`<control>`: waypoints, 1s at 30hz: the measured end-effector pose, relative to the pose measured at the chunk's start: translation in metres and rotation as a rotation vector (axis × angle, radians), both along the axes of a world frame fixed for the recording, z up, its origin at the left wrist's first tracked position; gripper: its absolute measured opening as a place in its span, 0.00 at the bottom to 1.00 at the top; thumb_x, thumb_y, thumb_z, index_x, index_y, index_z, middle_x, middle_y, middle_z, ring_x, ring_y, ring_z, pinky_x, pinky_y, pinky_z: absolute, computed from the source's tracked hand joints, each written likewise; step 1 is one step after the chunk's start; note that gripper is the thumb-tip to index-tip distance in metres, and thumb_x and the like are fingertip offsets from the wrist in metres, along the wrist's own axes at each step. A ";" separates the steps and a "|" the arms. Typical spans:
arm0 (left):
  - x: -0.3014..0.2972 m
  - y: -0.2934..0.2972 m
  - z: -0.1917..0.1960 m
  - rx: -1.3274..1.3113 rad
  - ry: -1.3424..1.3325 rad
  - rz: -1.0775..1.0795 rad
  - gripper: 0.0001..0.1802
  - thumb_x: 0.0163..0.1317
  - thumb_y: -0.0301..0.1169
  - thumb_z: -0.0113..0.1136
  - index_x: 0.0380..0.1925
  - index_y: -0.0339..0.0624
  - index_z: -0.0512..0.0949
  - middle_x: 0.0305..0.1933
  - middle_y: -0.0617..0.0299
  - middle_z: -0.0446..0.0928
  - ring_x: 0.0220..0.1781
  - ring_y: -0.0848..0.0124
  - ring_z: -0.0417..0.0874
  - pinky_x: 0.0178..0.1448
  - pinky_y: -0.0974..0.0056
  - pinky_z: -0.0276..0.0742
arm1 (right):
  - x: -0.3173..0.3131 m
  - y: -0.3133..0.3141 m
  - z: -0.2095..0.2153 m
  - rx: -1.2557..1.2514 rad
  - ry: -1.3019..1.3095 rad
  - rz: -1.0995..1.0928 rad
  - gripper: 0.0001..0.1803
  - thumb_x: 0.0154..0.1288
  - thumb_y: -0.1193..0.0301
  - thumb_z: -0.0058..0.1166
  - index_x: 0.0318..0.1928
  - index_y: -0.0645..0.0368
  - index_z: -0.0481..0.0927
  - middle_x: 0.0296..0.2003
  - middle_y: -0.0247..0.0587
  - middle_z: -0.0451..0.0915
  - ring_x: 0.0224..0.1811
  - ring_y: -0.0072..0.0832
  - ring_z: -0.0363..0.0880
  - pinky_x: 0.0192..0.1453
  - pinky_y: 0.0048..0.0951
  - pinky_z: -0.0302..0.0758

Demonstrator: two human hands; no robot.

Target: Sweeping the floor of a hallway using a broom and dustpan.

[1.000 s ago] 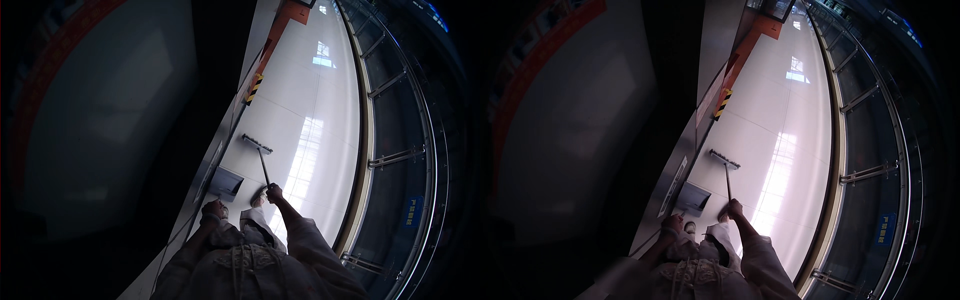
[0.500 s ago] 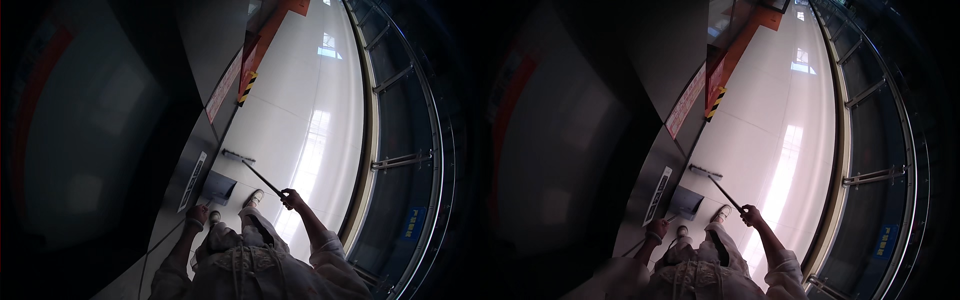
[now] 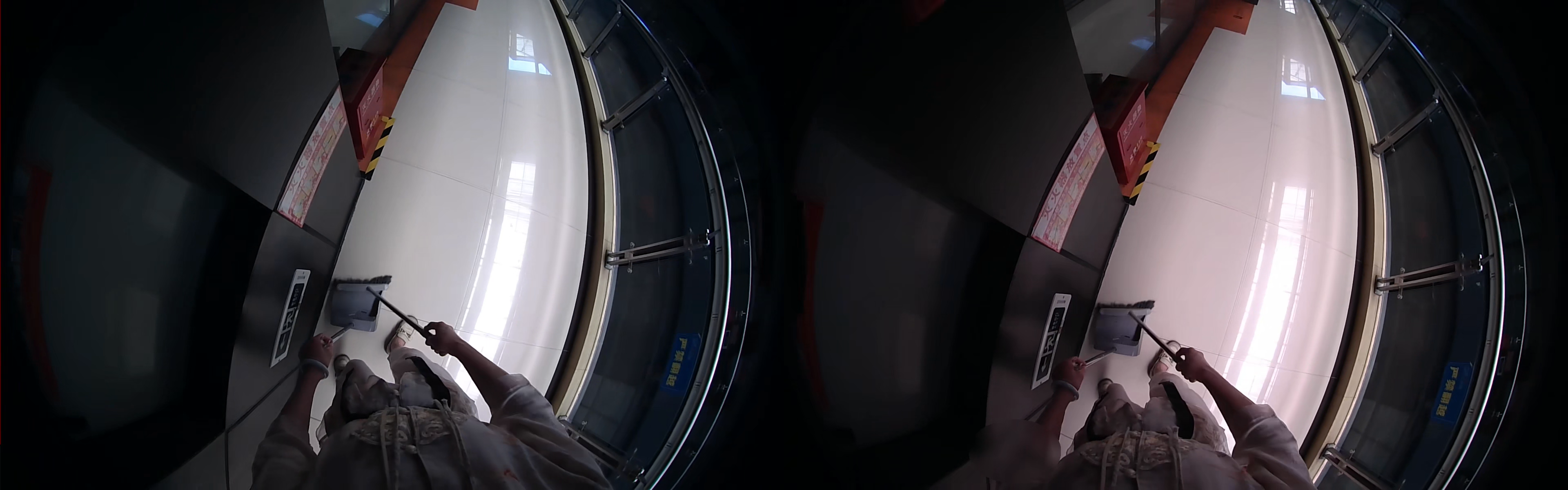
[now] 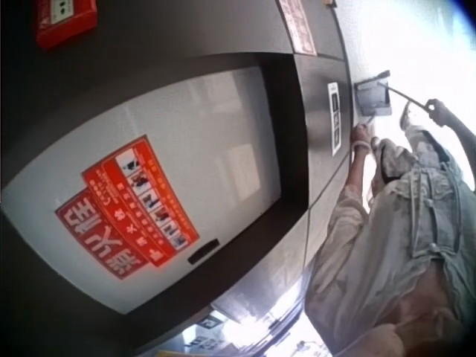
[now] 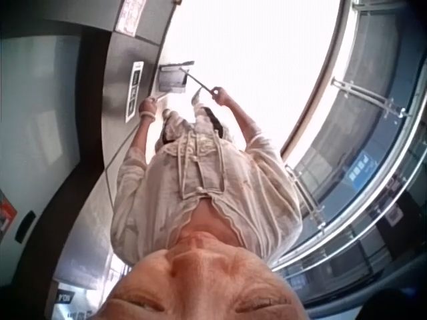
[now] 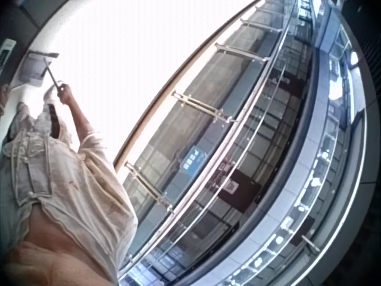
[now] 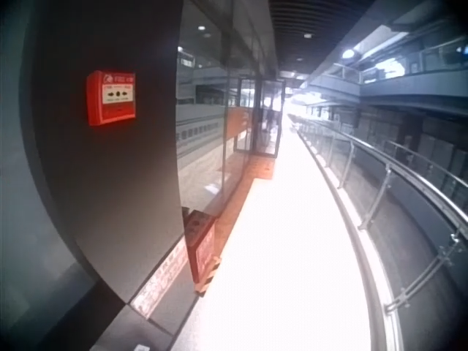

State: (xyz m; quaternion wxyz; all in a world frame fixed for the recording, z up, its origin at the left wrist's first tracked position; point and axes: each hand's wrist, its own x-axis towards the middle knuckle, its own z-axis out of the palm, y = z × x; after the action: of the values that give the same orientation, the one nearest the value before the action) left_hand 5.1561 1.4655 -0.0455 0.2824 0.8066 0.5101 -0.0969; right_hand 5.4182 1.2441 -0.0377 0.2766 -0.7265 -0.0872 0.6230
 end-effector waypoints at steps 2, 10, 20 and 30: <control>0.007 0.004 0.002 0.030 0.018 -0.025 0.07 0.47 0.37 0.60 0.25 0.49 0.78 0.28 0.56 0.79 0.33 0.59 0.80 0.35 0.58 0.75 | 0.029 -0.024 0.011 0.010 0.263 -0.205 0.20 0.53 0.76 0.54 0.48 0.62 0.69 0.16 0.37 0.70 0.10 0.17 0.62 0.10 0.18 0.56; 0.068 0.028 0.028 0.111 0.005 -0.048 0.07 0.46 0.39 0.60 0.23 0.50 0.79 0.25 0.55 0.78 0.30 0.56 0.79 0.34 0.57 0.73 | 0.064 -0.034 0.018 0.037 0.098 -0.391 0.25 0.51 0.80 0.51 0.52 0.62 0.63 0.17 0.38 0.69 0.11 0.20 0.62 0.11 0.21 0.56; 0.176 0.083 0.005 0.119 -0.097 -0.248 0.08 0.51 0.38 0.55 0.25 0.48 0.77 0.24 0.53 0.77 0.30 0.53 0.78 0.32 0.54 0.74 | 0.167 0.021 0.017 0.024 -0.186 -0.626 0.19 0.51 0.79 0.49 0.46 0.64 0.65 0.16 0.38 0.68 0.11 0.23 0.65 0.09 0.25 0.61; 0.280 0.147 0.003 0.062 -0.067 -0.263 0.04 0.48 0.35 0.56 0.24 0.50 0.77 0.24 0.55 0.77 0.30 0.56 0.79 0.35 0.57 0.75 | 0.190 0.093 -0.056 -0.105 -0.544 -0.110 0.14 0.45 0.75 0.50 0.36 0.64 0.69 0.27 0.54 0.75 0.34 0.49 0.77 0.35 0.42 0.76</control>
State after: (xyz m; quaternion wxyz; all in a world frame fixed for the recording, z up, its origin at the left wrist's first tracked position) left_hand 5.4362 1.6123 -0.0424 0.2591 0.8776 0.3932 -0.0901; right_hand 5.6081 1.3368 -0.0934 0.2387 -0.8838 -0.0862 0.3930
